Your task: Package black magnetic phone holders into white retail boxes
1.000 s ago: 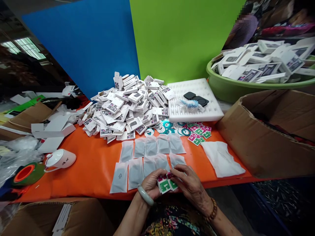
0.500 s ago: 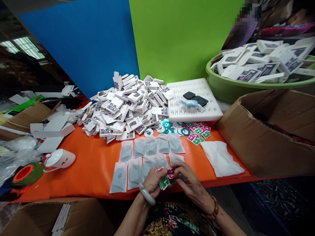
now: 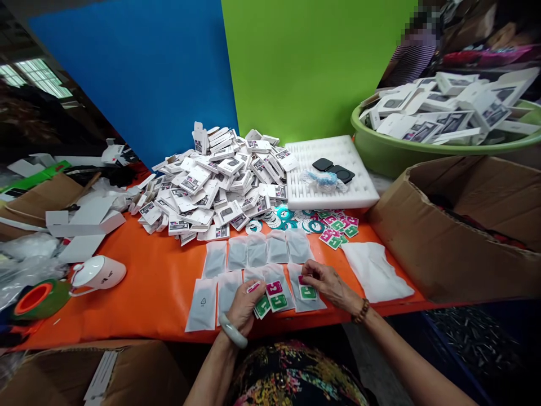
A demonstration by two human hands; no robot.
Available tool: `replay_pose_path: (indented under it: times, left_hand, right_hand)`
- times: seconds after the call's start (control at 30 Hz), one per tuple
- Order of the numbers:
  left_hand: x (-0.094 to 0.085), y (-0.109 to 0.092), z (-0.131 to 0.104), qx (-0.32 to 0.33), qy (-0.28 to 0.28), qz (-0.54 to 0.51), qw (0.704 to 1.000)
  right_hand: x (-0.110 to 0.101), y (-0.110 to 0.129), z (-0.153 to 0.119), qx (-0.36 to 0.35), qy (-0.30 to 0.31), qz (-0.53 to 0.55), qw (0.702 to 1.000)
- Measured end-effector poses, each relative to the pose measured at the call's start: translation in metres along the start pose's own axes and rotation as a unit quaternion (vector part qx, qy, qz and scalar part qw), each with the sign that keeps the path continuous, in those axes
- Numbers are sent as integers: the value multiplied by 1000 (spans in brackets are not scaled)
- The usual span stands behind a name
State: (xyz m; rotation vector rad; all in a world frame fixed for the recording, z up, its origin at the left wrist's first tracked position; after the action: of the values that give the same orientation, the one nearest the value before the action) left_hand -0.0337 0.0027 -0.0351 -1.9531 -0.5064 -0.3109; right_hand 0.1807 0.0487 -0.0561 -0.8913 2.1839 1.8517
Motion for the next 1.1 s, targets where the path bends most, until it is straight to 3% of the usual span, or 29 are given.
replay_pose_path:
  times: [0.2, 0.33, 0.4, 0.53, 0.6, 0.87, 1.1]
  left_hand:
    - [4, 6, 0, -7, 5, -6, 1000]
    - [7, 11, -1, -10, 13, -15, 1000]
    - [9, 13, -2, -15, 25, -20, 999]
    - [12, 15, -3, -19, 49, -29, 998]
    - [12, 14, -5, -17, 52, -35, 998]
    - [-14, -7, -20, -75, 7, -89, 993]
    - [-30, -10, -29, -39, 20, -98, 994]
  right_hand:
    - [8, -9, 0, -89, -99, -122, 984]
    - [6, 3, -12, -94, -152, -90, 980]
    - [9, 15, -19, -68, -130, -24, 989]
    - [23, 37, -26, -28, 28, 92, 995]
    - [29, 41, -24, -22, 68, 119, 990]
    - [41, 33, 7, 8, -10, 159, 987]
    - [65, 36, 10, -65, -63, -67, 994]
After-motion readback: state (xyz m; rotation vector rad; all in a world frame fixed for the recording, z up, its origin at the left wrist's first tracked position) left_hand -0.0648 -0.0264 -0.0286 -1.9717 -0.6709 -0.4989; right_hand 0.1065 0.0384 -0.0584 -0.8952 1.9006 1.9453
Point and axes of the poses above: each hand's wrist, its own z-axis towards the middle knuckle, its own x-axis out of the palm, y = z × x, the point moved 1 cm from there along z, towards the middle knuckle, and after that the axes turned 9 degrees about x, right-handed, at the moved point
